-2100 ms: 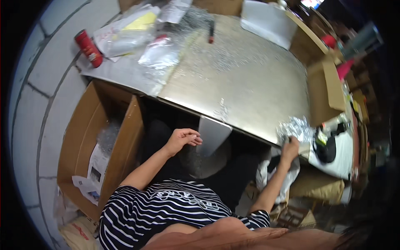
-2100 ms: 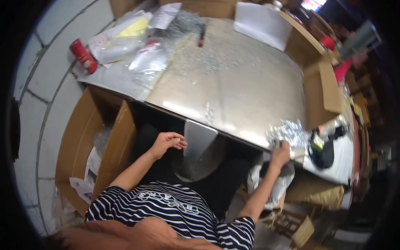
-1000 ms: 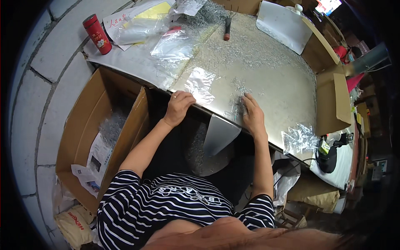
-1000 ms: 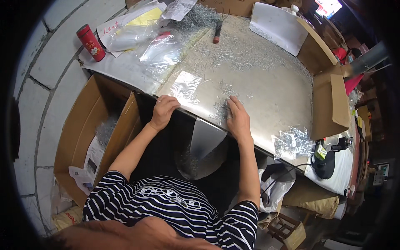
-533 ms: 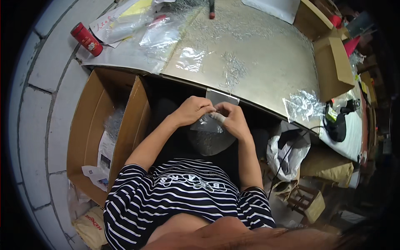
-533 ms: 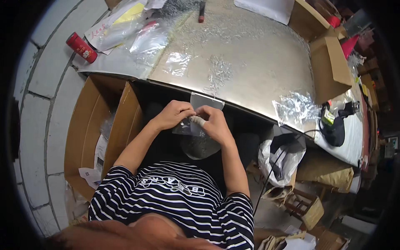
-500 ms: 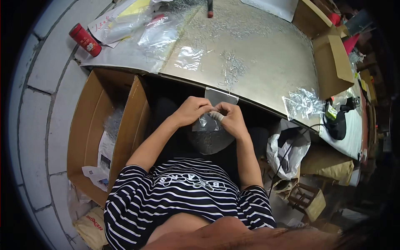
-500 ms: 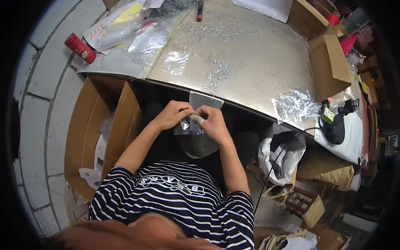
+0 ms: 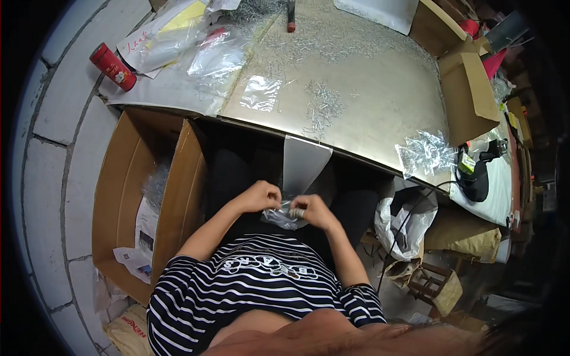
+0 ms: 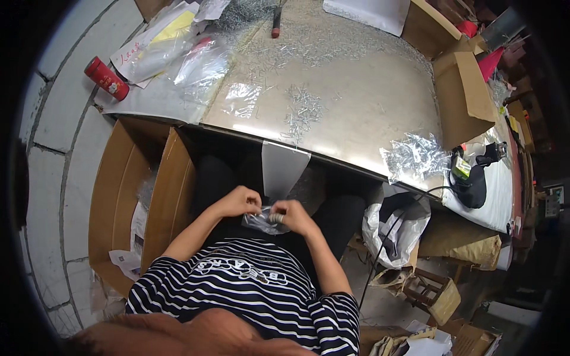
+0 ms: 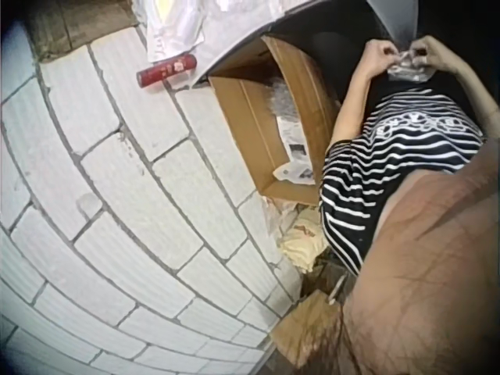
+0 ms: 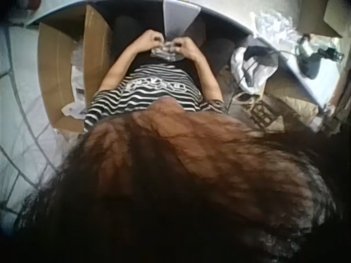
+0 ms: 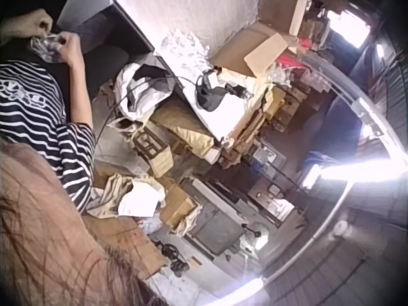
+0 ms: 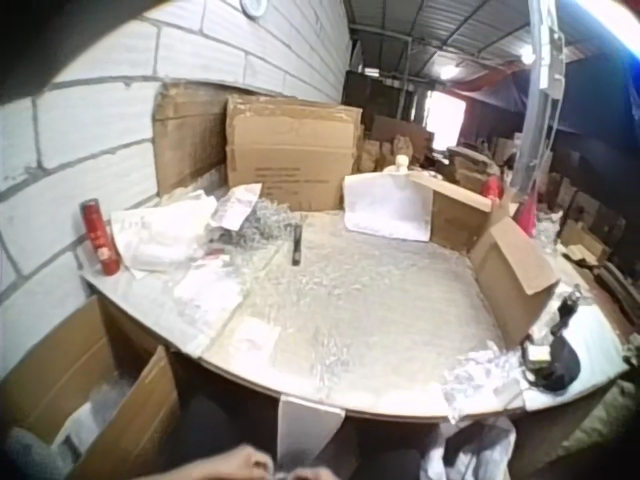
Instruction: Packaging small metal components and shavings into plastic bags at a workstation.
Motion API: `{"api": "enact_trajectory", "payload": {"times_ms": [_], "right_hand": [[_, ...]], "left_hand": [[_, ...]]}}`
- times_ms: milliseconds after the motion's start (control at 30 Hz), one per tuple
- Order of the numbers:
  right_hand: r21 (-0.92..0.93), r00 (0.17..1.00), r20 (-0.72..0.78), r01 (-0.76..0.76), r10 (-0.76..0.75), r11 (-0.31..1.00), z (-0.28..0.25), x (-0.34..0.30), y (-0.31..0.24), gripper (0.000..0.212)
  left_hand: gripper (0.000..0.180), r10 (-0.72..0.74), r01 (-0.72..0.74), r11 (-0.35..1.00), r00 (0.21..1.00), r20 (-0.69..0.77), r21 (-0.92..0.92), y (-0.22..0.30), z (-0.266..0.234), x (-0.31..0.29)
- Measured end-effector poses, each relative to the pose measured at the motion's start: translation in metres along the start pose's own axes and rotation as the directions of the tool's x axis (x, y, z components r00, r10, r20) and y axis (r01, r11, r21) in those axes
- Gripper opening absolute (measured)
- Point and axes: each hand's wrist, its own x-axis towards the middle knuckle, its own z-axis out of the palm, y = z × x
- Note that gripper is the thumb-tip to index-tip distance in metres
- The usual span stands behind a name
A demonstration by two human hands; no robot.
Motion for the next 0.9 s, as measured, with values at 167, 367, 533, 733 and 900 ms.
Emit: {"api": "enact_trajectory", "payload": {"times_ms": [167,367,533,733,900], "right_hand": [[-0.450,0.982,-0.172,-0.003,-0.083,0.893,-0.016,0.006,0.029,0.016],[-0.479,0.660,-0.646,0.039,-0.383,0.877,-0.094,0.031,-0.090,0.018],[-0.714,0.721,-0.442,0.077,-0.533,0.696,-0.110,0.110,-0.100,0.042],[-0.803,0.766,-0.394,-0.018,-0.508,0.596,-0.039,0.049,-0.107,0.042],[-0.624,0.738,-0.442,0.156,-0.510,0.766,-0.029,-0.006,-0.107,0.039]], "left_hand": [[0.024,0.021,0.015,0.989,0.971,-0.238,0.149,-0.033,0.018,0.020],[0.034,0.055,-0.234,0.895,0.903,-0.427,-0.380,-0.012,0.007,0.043],[0.029,0.115,-0.361,0.841,0.848,-0.518,-0.404,-0.016,0.010,0.055],[0.055,-0.347,-0.074,0.259,0.923,-0.165,-0.963,0.000,0.040,0.038],[0.077,-0.158,0.212,0.269,0.972,0.174,-0.939,-0.098,0.014,0.055]]}}
